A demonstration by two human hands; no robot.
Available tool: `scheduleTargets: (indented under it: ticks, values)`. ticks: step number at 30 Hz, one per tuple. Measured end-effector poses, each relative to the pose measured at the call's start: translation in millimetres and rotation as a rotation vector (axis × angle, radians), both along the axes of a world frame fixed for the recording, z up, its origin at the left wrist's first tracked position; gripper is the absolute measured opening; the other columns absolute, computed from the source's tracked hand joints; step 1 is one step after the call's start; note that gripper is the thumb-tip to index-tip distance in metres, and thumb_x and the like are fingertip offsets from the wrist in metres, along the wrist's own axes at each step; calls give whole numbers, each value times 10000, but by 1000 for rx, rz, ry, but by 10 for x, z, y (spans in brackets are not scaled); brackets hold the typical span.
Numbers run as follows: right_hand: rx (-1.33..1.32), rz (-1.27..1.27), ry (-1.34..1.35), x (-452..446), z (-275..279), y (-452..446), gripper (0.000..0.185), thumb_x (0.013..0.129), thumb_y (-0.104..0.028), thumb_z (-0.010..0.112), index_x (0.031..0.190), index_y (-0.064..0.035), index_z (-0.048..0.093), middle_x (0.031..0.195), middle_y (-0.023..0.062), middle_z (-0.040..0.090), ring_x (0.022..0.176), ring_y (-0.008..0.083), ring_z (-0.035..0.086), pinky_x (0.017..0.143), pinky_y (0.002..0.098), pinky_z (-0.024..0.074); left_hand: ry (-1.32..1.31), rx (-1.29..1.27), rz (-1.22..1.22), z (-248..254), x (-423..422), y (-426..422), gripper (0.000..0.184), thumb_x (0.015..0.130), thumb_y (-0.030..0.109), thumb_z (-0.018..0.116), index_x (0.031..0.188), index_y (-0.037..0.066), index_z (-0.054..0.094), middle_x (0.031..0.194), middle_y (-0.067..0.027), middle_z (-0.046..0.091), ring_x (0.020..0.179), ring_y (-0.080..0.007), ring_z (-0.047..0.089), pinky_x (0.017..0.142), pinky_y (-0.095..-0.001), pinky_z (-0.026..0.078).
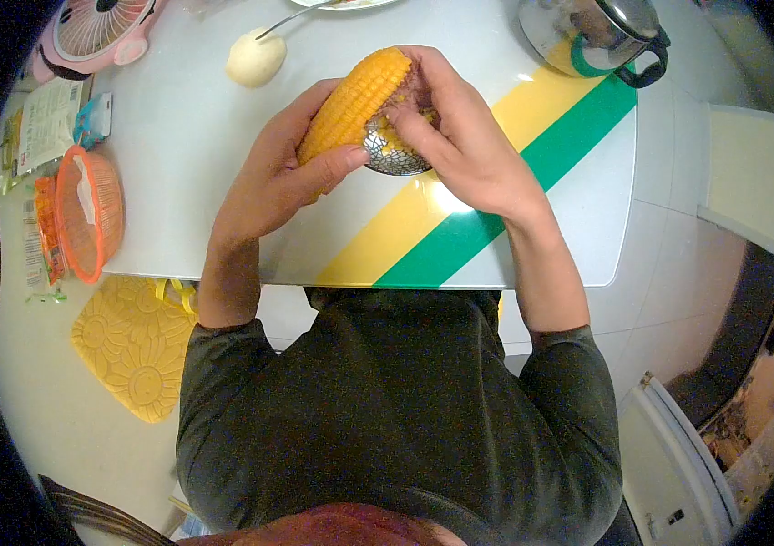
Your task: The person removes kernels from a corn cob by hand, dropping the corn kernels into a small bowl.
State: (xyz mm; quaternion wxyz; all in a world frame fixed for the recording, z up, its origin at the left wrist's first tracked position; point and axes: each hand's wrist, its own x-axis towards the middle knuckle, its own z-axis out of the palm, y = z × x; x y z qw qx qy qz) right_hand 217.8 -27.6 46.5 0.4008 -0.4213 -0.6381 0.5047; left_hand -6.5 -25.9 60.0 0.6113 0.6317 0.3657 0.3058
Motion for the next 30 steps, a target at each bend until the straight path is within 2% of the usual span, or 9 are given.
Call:
scheduleTargets:
  ticks: [2, 8, 11, 13, 17, 20, 26, 29, 30]
  values:
    - [7, 0, 35, -12, 7, 4, 440, 1012, -117, 594, 1405, 21, 452, 1098, 102, 633, 975, 154, 605, 855, 302, 516, 36, -57, -5, 49, -4, 15, 524, 956, 235, 737, 1388, 36, 516, 969, 34, 573, 767, -35, 492, 630, -206, 408]
    - [-17, 37, 55, -37, 92, -28, 546, 957, -185, 723, 1400, 3, 466, 978, 44, 553, 864, 115, 517, 769, 262, 467, -35, 108, 26, -84, 16, 23, 571, 873, 182, 813, 1341, 6, 537, 1075, -101, 663, 987, -174, 618, 894, -332, 511]
    - [0, 35, -18, -55, 77, -9, 582, 932, -196, 768, 1389, 6, 470, 952, 25, 525, 841, 107, 490, 747, 255, 449, 54, 41, -11, -6, 15, 19, 707, 827, 81, 850, 1427, 3, 483, 1260, -59, 618, 1189, -139, 585, 1016, -301, 492]
    - [10, 20, -11, -69, 50, -4, 594, 921, -197, 784, 1379, 14, 470, 947, 17, 528, 841, 108, 495, 742, 262, 451, 57, 90, -12, -33, 12, 21, 711, 836, 90, 845, 1437, 3, 475, 1262, -59, 617, 1184, -135, 586, 1009, -299, 494]
    - [0, 10, 16, -81, 63, -13, 555, 938, -176, 761, 1370, 17, 470, 928, 23, 527, 834, 117, 498, 741, 270, 456, -31, 131, 24, -115, 38, 12, 632, 849, 136, 809, 1390, 16, 505, 1143, -130, 667, 1051, -204, 633, 943, -354, 506]
    - [13, 19, -1, -54, 60, -10, 530, 952, -161, 740, 1370, 18, 468, 935, 33, 540, 841, 119, 504, 751, 275, 465, -2, 70, -44, -88, -3, 37, 701, 852, 84, 830, 1445, 7, 463, 1258, -51, 610, 1185, -127, 578, 1028, -296, 481]
    - [7, 6, 24, -50, 47, -17, 458, 985, -135, 677, 1363, 23, 473, 1002, 61, 600, 902, 128, 556, 797, 294, 493, -68, 105, 13, -145, 23, 13, 625, 859, 148, 811, 1388, 12, 507, 1163, -111, 658, 1060, -190, 619, 950, -344, 498]
    - [22, 25, 14, -12, 18, 8, 457, 1000, -133, 651, 1386, 31, 470, 1059, 80, 632, 935, 132, 582, 829, 299, 504, 36, 36, -34, -21, -15, 28, 724, 829, 72, 842, 1444, 23, 464, 1287, -47, 585, 1227, -130, 550, 1060, -298, 454]
    - [40, 22, 32, -12, 2, 14, 468, 1005, -130, 644, 1405, 36, 466, 1081, 88, 642, 943, 132, 589, 841, 298, 506, 21, 60, -12, -36, -14, 30, 744, 820, 77, 848, 1449, 24, 455, 1257, -47, 596, 1173, -125, 574, 1003, -287, 480]
